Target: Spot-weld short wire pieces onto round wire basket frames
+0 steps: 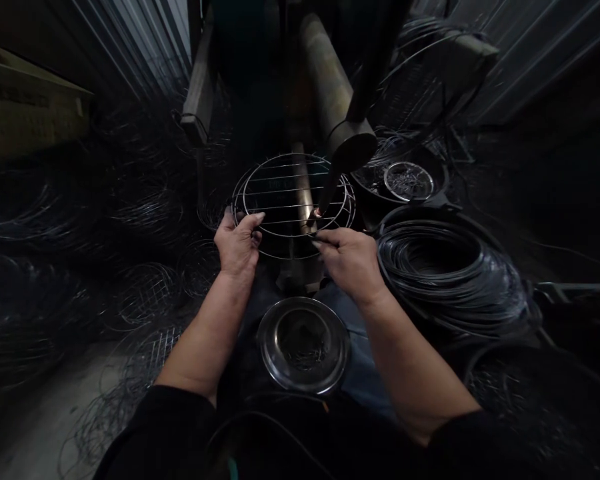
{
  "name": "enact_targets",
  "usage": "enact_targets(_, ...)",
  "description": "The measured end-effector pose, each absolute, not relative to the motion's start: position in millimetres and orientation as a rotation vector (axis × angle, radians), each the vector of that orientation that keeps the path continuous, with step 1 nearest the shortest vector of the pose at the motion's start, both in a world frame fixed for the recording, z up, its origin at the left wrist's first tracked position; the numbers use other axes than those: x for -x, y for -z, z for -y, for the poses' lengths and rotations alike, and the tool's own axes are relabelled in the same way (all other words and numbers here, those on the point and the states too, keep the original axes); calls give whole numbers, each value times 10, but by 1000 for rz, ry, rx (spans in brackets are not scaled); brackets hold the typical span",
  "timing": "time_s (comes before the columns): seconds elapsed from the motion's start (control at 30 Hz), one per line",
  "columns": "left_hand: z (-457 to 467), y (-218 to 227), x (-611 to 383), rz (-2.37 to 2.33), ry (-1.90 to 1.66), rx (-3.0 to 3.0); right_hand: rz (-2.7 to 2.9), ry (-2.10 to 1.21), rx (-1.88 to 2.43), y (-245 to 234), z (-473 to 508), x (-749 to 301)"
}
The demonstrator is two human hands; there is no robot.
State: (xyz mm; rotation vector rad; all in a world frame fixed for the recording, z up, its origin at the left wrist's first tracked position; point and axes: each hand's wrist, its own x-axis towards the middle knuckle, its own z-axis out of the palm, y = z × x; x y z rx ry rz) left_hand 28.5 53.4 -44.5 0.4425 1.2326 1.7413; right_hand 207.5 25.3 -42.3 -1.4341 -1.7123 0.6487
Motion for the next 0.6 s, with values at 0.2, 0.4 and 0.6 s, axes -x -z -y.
enact_targets(0.2,-556,427,-278,-1212,-1759,-438,1198,-912,1315,597,-249,-1963)
enact_targets(0.4,-599,432,-266,-1212,-1755,-451,1047,-930,1242,700,-191,-1921)
enact_targets(0.6,-667,469,-256,-1173,-1736,-472,1089,-770,1241,814,-220,-1890)
